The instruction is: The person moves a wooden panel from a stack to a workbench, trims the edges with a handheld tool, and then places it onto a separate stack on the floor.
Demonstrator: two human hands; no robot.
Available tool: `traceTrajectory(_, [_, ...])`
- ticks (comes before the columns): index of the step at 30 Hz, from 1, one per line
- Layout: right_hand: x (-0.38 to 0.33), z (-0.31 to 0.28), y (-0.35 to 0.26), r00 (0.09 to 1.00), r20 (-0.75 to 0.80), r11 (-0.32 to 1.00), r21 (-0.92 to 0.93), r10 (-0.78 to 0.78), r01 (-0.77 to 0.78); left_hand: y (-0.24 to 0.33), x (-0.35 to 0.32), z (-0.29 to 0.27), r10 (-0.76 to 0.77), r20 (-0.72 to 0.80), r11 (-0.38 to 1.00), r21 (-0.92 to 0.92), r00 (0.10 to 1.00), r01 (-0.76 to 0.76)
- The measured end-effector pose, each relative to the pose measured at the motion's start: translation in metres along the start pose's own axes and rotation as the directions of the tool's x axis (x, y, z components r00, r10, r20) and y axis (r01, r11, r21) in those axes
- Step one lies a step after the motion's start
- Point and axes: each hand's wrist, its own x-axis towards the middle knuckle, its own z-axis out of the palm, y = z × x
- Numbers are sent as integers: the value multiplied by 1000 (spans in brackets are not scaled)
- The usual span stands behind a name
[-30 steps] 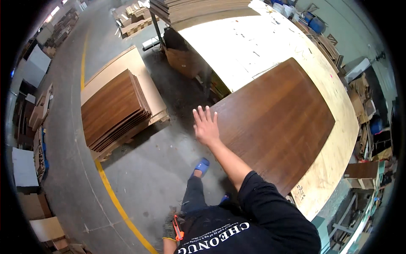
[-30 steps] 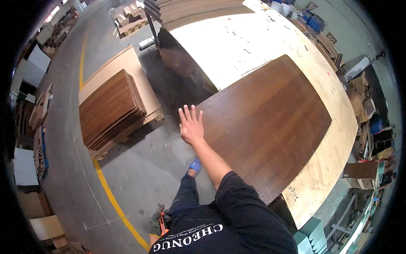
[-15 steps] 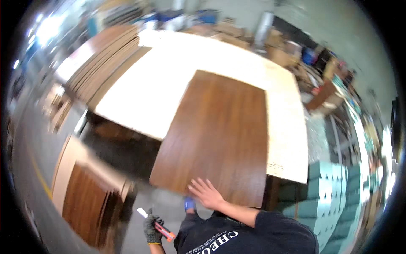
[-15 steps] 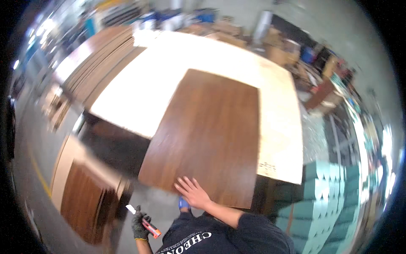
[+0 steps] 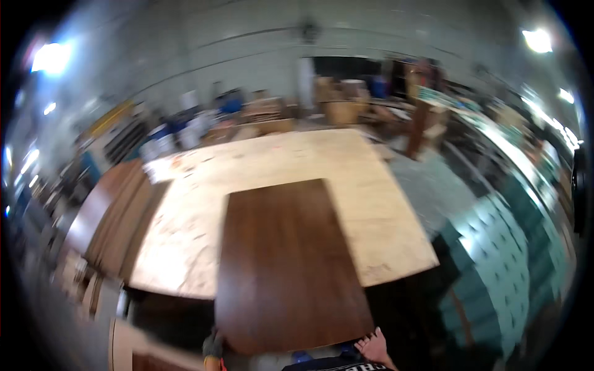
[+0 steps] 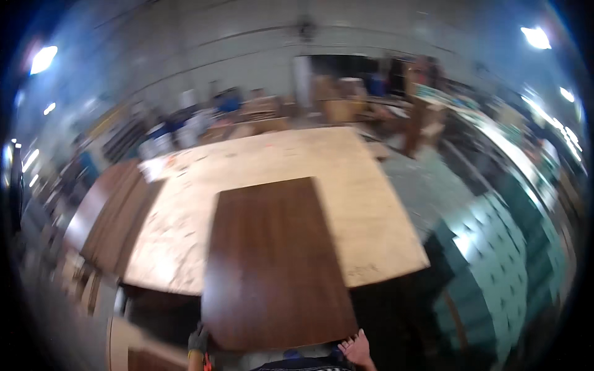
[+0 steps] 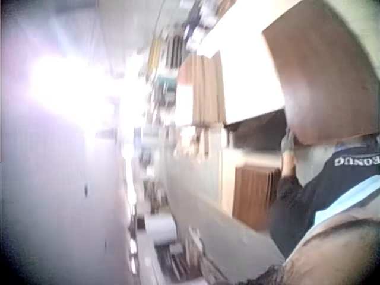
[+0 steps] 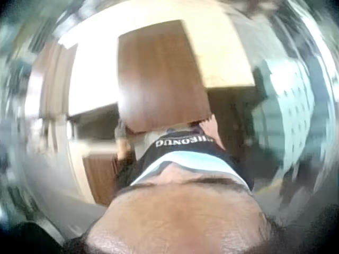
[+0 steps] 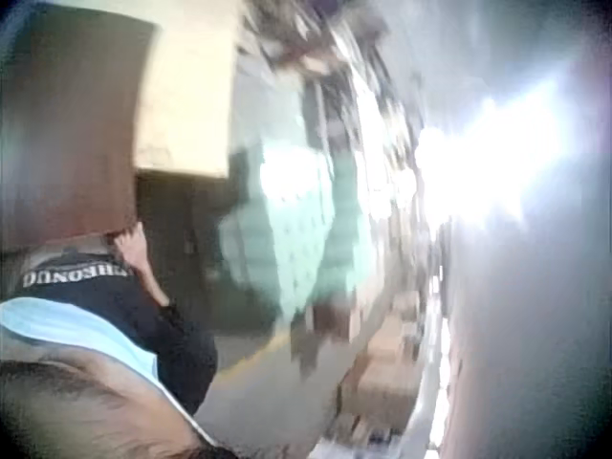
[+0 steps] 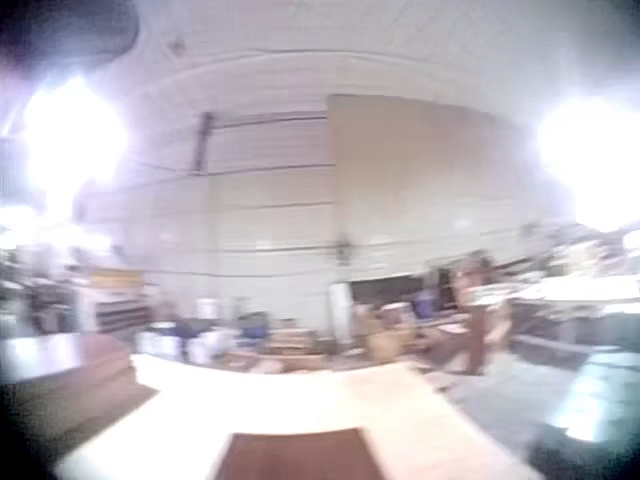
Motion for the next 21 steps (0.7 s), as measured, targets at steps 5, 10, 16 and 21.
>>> traceTrajectory(5, [66,-37,-8,963,107,965,60,247,-254,-16,33,13,-187,99,982,34,977,185])
traceTrajectory(10, [65,-28,-47,996,-42,818,-568,82,-92,-17,13,6,-143,37,985,-96,989,146])
traceTrajectory(16, [-27,133,-174,358,402,12,-651,-843,759,10,-43,77,309,338,949,-168,889,-266])
traceTrajectory(21, [-152,296,-220,99,627,-312,-511,-773,801,74,-67,77,254,668,894,-438,699,94])
